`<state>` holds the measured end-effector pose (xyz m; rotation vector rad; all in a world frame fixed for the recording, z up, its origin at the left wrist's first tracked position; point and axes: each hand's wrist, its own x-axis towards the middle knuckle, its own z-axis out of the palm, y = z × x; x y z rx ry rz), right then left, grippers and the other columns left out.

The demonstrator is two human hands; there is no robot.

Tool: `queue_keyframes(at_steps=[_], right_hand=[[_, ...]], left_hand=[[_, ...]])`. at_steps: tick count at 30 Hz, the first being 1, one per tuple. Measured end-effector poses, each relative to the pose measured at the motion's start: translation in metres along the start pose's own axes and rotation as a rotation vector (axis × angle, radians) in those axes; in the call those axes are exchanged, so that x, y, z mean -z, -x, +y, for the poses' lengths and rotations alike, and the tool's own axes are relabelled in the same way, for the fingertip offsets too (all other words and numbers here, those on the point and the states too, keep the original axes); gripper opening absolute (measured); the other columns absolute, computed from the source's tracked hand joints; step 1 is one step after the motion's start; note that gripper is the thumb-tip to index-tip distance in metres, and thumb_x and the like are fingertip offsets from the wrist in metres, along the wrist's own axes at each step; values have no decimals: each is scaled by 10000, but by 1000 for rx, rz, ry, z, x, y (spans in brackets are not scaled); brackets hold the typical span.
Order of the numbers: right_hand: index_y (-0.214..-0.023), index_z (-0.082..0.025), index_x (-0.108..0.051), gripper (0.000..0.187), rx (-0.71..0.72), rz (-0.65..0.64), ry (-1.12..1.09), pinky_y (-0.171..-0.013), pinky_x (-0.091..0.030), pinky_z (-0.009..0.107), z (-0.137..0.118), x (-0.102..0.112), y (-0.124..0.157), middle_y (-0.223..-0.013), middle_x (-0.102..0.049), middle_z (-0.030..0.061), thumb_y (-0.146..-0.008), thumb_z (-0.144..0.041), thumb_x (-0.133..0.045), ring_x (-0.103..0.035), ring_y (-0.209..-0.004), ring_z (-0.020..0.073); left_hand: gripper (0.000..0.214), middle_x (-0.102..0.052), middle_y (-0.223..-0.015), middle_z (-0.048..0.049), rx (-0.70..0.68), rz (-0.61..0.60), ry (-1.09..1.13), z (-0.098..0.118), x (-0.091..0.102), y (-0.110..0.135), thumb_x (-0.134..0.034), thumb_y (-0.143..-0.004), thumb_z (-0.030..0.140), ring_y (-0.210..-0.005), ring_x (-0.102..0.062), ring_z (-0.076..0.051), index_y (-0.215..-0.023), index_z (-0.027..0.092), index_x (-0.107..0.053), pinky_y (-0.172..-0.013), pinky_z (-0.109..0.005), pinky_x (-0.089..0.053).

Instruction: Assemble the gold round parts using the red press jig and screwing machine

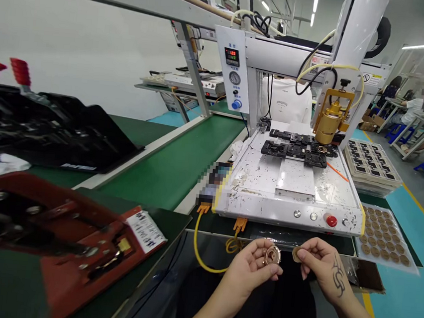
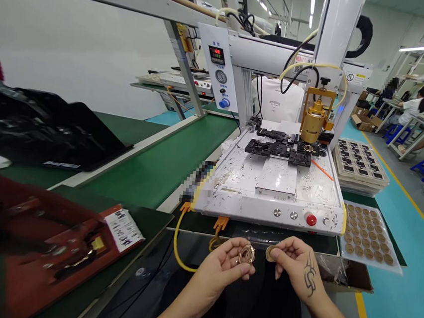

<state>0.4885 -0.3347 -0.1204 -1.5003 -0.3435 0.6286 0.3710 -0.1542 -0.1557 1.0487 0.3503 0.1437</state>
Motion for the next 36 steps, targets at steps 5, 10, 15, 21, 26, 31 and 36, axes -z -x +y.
queue_keyframes(at_steps=[5,10,15,21,26,31,36], right_hand=[[-839,-191,-683,461,-14,-79,-16,-562,-503,275,-1,-11,-2,-576,-641,-34,-831,-624,-840,-609,-503,135],[-847,-197,-638,388,-68,-195,-146,-585,-509,269,9,-12,1,-615,-635,-40,-912,-540,-810,-615,-527,126],[-882,-206,-620,327,-116,-271,-251,-536,-488,245,13,-13,7,-686,-613,-38,-959,-482,-778,-556,-547,110],[-865,-215,-584,379,-108,-281,-38,-481,-332,239,4,-17,11,-609,-511,-63,-992,-553,-700,-424,-487,102],[-820,-219,-620,377,135,-226,198,-736,-477,300,-4,-25,8,-957,-622,38,-994,-549,-676,-567,-825,185],[-848,-234,-611,314,182,-272,244,-878,-514,343,-6,-35,8,-1092,-651,67,-1014,-497,-646,-614,-980,235],[-853,-235,-603,296,187,-268,242,-872,-503,335,-6,-39,8,-1067,-663,58,-1025,-474,-638,-621,-974,230]], left_hand=[[595,-810,-1174,-164,139,61,136,18,-5,17,-982,-747,347,-1024,-804,-279,-1231,136,-708,-946,-375,-633],[596,-810,-1219,-174,133,72,188,28,-7,28,-919,-819,457,-1084,-792,-301,-1282,127,-740,-1013,-427,-625],[567,-821,-1188,-158,67,44,130,27,-7,36,-892,-847,476,-1124,-775,-317,-1292,151,-757,-1045,-477,-621],[560,-812,-1203,-146,53,45,130,24,-7,42,-875,-859,491,-1174,-751,-338,-1305,171,-761,-1080,-518,-604],[538,-795,-1258,-150,32,27,135,23,-7,42,-842,-889,502,-1201,-742,-352,-1314,183,-757,-1096,-536,-591],[522,-786,-1275,-147,2,17,108,23,-9,43,-825,-905,493,-1189,-745,-348,-1321,186,-752,-1113,-542,-574],[493,-760,-1333,-141,-21,6,67,24,-12,45,-800,-923,501,-1201,-736,-340,-1319,209,-757,-1106,-524,-582]])
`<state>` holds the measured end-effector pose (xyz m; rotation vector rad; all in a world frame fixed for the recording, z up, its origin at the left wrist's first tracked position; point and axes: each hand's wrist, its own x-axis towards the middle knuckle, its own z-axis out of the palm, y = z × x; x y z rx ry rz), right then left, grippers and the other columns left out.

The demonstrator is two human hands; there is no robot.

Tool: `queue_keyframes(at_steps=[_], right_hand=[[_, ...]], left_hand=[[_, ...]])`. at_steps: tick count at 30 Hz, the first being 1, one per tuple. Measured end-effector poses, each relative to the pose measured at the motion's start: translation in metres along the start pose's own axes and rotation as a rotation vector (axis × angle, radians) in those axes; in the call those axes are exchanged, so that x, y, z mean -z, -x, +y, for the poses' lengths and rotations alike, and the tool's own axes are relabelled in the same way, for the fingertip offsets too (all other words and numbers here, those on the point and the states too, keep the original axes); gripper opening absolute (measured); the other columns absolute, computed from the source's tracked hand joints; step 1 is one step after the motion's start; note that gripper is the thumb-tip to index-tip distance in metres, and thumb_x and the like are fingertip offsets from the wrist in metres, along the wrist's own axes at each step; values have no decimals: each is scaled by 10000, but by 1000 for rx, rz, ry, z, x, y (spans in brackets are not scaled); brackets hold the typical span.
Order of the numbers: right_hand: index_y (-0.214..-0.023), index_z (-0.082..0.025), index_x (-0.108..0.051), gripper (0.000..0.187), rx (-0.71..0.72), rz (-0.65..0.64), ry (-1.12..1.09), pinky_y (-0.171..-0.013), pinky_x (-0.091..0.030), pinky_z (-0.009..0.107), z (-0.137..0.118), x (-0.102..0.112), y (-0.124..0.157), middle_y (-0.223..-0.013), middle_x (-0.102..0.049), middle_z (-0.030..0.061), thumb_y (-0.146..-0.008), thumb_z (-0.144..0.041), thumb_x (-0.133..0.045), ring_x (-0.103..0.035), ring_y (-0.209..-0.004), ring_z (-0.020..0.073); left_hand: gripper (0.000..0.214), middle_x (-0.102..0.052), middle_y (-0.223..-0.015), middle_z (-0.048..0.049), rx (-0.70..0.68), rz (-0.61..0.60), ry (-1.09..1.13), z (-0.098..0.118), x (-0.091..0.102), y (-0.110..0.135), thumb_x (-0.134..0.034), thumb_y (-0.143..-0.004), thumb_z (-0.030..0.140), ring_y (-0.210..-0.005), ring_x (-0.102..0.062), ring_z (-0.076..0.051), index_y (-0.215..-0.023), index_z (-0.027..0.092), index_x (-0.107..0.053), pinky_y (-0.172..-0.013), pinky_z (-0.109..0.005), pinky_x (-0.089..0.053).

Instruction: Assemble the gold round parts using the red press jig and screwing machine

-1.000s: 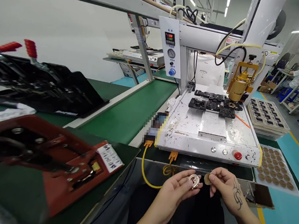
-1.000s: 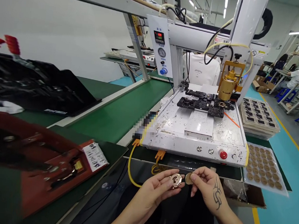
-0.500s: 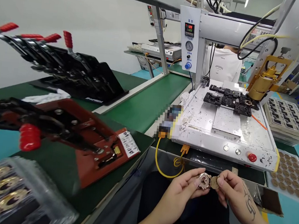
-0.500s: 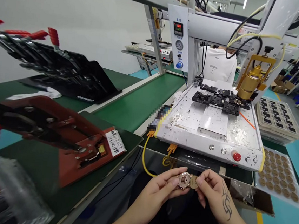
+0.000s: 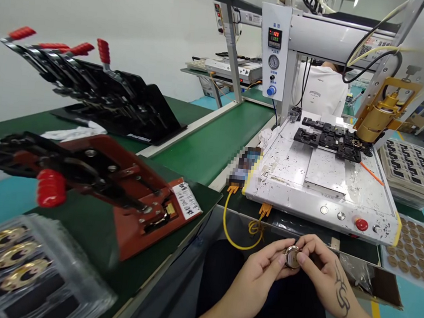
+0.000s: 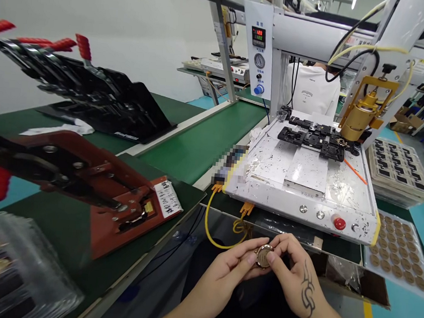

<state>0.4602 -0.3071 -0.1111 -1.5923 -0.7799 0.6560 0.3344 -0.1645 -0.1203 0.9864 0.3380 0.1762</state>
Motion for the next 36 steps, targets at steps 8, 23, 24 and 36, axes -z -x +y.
queue_keyframes(at_steps=[8,23,24,36], right_hand=[[-818,-232,-599,352,-4,22,33,-840,-526,324,-2,0,1,-1047,-664,60,-1024,-515,-632,-626,-933,226],[-818,-239,-608,299,83,120,121,-878,-529,347,1,-5,6,-1067,-668,75,-1021,-456,-640,-651,-985,246],[-815,-240,-607,295,97,125,137,-876,-533,347,0,-5,6,-1062,-669,73,-1023,-448,-639,-654,-983,245],[-1131,-244,-599,100,247,123,417,-853,-559,357,20,-7,6,-1101,-600,77,-1033,-262,-611,-622,-956,231]], left_hand=[[512,-765,-1323,-146,-4,-1,-22,3,-3,2,-789,-925,517,-1214,-730,-353,-1331,208,-753,-1109,-548,-577],[484,-767,-1325,-133,-80,20,-49,-6,-9,6,-747,-962,516,-1206,-736,-342,-1344,218,-746,-1108,-525,-591],[488,-771,-1317,-134,-86,23,-58,-5,-10,6,-742,-965,521,-1200,-740,-341,-1346,217,-744,-1105,-522,-593],[392,-770,-1322,-129,-208,81,-331,-26,2,5,-655,-1025,387,-1203,-753,-283,-1381,223,-667,-1091,-406,-599]])
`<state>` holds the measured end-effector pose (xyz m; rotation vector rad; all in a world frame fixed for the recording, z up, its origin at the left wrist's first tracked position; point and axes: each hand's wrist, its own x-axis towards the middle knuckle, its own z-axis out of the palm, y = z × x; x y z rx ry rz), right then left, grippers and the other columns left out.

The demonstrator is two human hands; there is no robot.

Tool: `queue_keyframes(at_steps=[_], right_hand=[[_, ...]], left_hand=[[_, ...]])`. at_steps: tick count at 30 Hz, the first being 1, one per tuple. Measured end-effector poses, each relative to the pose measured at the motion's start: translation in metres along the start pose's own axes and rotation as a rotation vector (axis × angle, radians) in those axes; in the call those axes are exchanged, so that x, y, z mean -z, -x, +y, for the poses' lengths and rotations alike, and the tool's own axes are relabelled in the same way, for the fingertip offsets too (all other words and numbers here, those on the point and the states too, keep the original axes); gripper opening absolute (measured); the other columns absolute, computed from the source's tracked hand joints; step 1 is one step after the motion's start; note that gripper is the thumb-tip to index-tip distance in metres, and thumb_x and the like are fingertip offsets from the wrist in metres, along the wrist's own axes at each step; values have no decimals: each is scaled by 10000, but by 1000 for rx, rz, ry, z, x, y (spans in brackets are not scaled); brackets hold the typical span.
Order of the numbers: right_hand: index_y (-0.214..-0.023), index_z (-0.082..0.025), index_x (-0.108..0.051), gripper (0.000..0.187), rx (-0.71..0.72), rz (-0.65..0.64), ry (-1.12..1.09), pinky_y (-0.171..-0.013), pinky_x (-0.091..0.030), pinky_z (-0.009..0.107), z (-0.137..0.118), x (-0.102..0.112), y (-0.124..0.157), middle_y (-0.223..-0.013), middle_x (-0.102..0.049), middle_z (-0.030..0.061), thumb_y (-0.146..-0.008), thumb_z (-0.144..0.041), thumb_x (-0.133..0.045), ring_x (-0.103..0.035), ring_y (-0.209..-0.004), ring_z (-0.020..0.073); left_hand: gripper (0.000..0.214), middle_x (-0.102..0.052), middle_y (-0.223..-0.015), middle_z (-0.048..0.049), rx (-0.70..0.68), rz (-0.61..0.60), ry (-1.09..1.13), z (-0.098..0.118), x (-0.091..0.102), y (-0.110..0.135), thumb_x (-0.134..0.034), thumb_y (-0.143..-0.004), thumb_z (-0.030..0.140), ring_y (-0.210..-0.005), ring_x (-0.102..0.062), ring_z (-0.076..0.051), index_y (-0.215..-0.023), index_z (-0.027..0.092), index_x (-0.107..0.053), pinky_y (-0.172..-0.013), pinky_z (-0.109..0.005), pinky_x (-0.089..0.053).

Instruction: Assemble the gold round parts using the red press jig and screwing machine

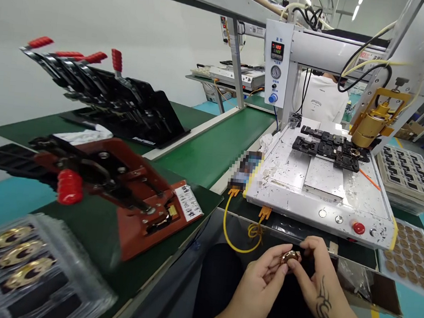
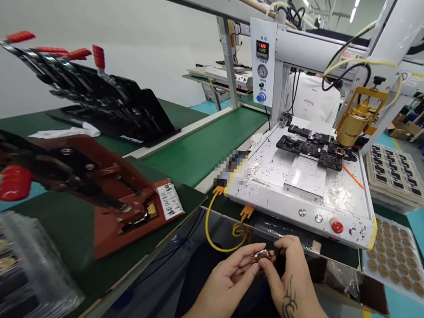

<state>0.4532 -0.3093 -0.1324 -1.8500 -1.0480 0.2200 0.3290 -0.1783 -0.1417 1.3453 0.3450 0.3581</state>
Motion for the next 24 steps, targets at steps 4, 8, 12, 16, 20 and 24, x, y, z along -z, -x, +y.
queue_keyframes(at_steps=[4,8,12,16,20,24], right_hand=[[-1205,-272,-683,205,163,-115,-6,-935,-543,380,-4,4,-9,-1142,-644,90,-1073,-234,-531,-635,-1053,247],[-953,-239,-685,184,-25,-83,-247,-694,-532,308,-14,2,-21,-879,-673,38,-1038,-398,-648,-620,-766,191],[-937,-205,-659,396,-325,-120,-610,-470,-437,240,-21,-12,-27,-653,-620,-25,-956,-596,-721,-508,-484,110],[-896,-189,-640,417,-340,-180,-713,-457,-454,226,-21,-25,-25,-611,-607,-35,-935,-588,-757,-517,-455,96],[-1149,-217,-669,337,-242,-228,-617,-493,-512,238,-19,-20,-26,-806,-655,-4,-959,-480,-759,-598,-580,127],[-1442,-307,-583,456,161,-299,-256,-736,-599,313,-19,-8,-35,-992,-680,30,-1003,-286,-703,-659,-784,168]], left_hand=[[445,-728,-1393,-122,-62,-78,-165,7,14,-4,-592,-1054,316,-1292,-703,-271,-1493,264,-543,-1131,-414,-564],[452,-681,-1431,-100,-98,67,-76,21,21,-8,-678,-1006,329,-1313,-677,-257,-1435,293,-541,-1107,-389,-567],[280,-770,-1091,-76,-14,85,-45,33,20,-6,-770,-937,356,-995,-747,-226,-1167,222,-683,-867,-321,-617],[201,-737,-889,-44,-6,97,-88,43,21,0,-732,-960,384,-806,-695,-185,-991,186,-713,-790,-309,-575],[219,-708,-852,-30,3,89,-100,52,28,5,-730,-958,397,-767,-661,-171,-947,180,-695,-763,-301,-545],[221,-691,-846,-27,8,83,-69,53,33,5,-709,-963,396,-771,-646,-172,-940,181,-664,-751,-300,-533]])
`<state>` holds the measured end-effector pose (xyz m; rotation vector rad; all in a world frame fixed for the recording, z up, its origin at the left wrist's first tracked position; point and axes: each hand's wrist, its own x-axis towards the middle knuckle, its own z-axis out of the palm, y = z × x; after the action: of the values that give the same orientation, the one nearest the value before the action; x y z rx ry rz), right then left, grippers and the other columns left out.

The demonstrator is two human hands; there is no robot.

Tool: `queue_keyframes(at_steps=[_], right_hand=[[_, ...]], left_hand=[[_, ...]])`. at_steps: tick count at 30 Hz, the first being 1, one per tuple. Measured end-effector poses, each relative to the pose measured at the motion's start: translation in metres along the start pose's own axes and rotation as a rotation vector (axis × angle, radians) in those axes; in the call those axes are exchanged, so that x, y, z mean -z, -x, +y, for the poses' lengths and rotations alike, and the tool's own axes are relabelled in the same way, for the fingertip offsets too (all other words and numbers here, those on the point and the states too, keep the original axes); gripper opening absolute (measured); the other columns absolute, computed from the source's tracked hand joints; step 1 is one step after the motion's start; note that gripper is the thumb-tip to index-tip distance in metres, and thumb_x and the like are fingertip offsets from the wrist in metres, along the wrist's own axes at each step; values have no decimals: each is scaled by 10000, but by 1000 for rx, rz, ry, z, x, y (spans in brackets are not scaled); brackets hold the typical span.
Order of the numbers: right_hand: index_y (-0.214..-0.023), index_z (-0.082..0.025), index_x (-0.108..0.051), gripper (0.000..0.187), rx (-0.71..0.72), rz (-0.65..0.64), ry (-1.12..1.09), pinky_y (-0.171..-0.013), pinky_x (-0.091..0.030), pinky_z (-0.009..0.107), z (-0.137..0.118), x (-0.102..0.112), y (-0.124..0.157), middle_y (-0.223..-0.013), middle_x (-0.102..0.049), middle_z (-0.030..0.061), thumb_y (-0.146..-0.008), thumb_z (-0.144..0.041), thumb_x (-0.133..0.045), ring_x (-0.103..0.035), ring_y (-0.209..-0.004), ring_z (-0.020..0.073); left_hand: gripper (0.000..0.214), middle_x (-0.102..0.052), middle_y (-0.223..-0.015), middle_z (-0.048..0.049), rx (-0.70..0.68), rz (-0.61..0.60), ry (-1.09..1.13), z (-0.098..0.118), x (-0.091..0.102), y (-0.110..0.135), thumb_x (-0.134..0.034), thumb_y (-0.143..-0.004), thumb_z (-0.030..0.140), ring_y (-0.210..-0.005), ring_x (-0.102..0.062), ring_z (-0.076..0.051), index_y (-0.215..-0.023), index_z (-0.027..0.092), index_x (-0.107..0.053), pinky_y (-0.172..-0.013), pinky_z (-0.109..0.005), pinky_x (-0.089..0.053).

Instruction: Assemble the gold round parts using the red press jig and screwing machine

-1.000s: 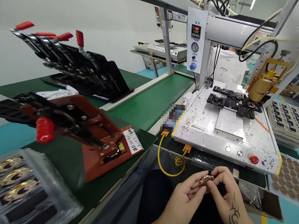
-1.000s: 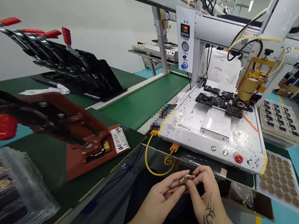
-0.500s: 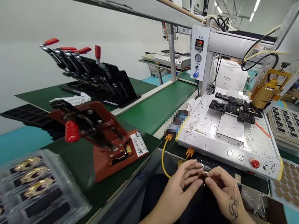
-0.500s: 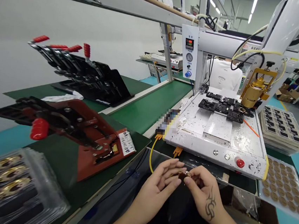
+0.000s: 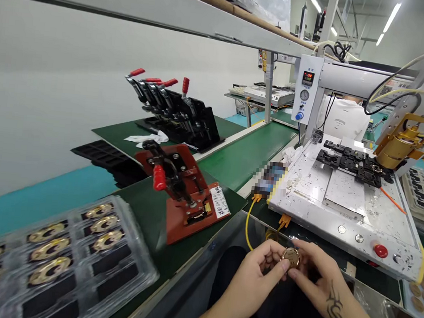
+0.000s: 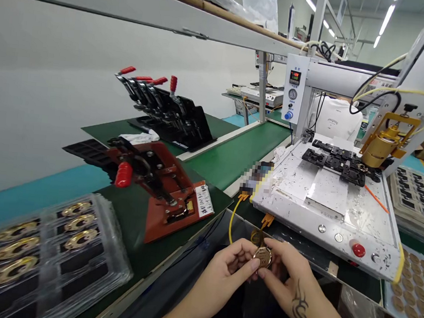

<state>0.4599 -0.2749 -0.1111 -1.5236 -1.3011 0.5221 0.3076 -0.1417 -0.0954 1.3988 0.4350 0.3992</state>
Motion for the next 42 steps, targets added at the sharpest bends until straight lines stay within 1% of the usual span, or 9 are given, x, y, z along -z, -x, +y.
queue_keyframes(at_steps=[8,14,17,21,26,30,35,38,42], right_hand=[[-1536,-282,-468,527,400,-165,374,-863,-627,315,-1,6,-26,-1267,-675,122,-1036,-163,-587,-720,-1052,226],[-1477,-277,-521,448,352,-87,293,-784,-634,332,-14,2,-50,-1134,-672,104,-1039,-214,-590,-694,-832,203],[-1415,-268,-561,380,371,-30,247,-727,-623,317,-18,-5,-61,-1029,-669,71,-1038,-230,-594,-677,-759,187],[-1378,-291,-591,382,424,-15,218,-646,-606,275,-18,-15,-74,-915,-681,24,-1006,-217,-637,-680,-703,173],[-1320,-276,-644,339,380,-32,144,-634,-589,311,-29,-35,-103,-838,-661,17,-983,-279,-681,-662,-685,194],[-1242,-238,-673,283,347,-88,128,-644,-555,318,-30,-63,-138,-829,-632,7,-964,-288,-673,-616,-670,180],[-1202,-213,-676,261,329,-142,118,-625,-502,290,-2,-88,-159,-845,-605,-2,-949,-273,-657,-574,-669,159],[-1169,-202,-682,240,341,-175,110,-651,-489,290,14,-104,-171,-837,-585,-6,-938,-253,-645,-566,-691,161],[-1071,-182,-695,194,356,-190,120,-689,-460,300,24,-136,-203,-812,-533,-20,-881,-211,-667,-527,-684,155]], left_hand=[[123,-739,-995,-44,-131,28,-342,32,27,14,-709,-951,303,-874,-675,-190,-1032,211,-695,-797,-305,-547],[95,-726,-961,-51,-743,609,-792,128,114,22,-631,-1014,292,-865,-672,-199,-1028,221,-693,-795,-330,-526],[229,-677,-794,-42,-970,466,-1129,145,155,8,-553,-1037,257,-767,-613,-199,-834,212,-649,-760,-346,-493],[507,-431,-532,26,-880,234,-1362,139,175,-8,-543,-1027,308,-560,-417,-176,-545,248,-395,-643,-346,-403],[492,-432,-594,35,-789,537,-1023,180,171,-19,-534,-1029,413,-592,-435,-154,-591,242,-390,-627,-304,-388],[287,-657,-840,-31,-721,720,-681,219,205,-32,-522,-1043,444,-794,-634,-189,-894,205,-574,-785,-325,-507],[361,-731,-983,-99,-344,873,-734,171,259,1,-461,-1046,493,-931,-696,-253,-1117,181,-626,-825,-365,-540],[354,-674,-609,-36,-54,639,-751,108,260,24,-582,-941,482,-582,-663,-234,-818,169,-692,-597,-337,-517],[246,-680,-575,-4,166,409,-762,41,241,16,-711,-837,405,-506,-661,-206,-768,168,-714,-532,-291,-474]])
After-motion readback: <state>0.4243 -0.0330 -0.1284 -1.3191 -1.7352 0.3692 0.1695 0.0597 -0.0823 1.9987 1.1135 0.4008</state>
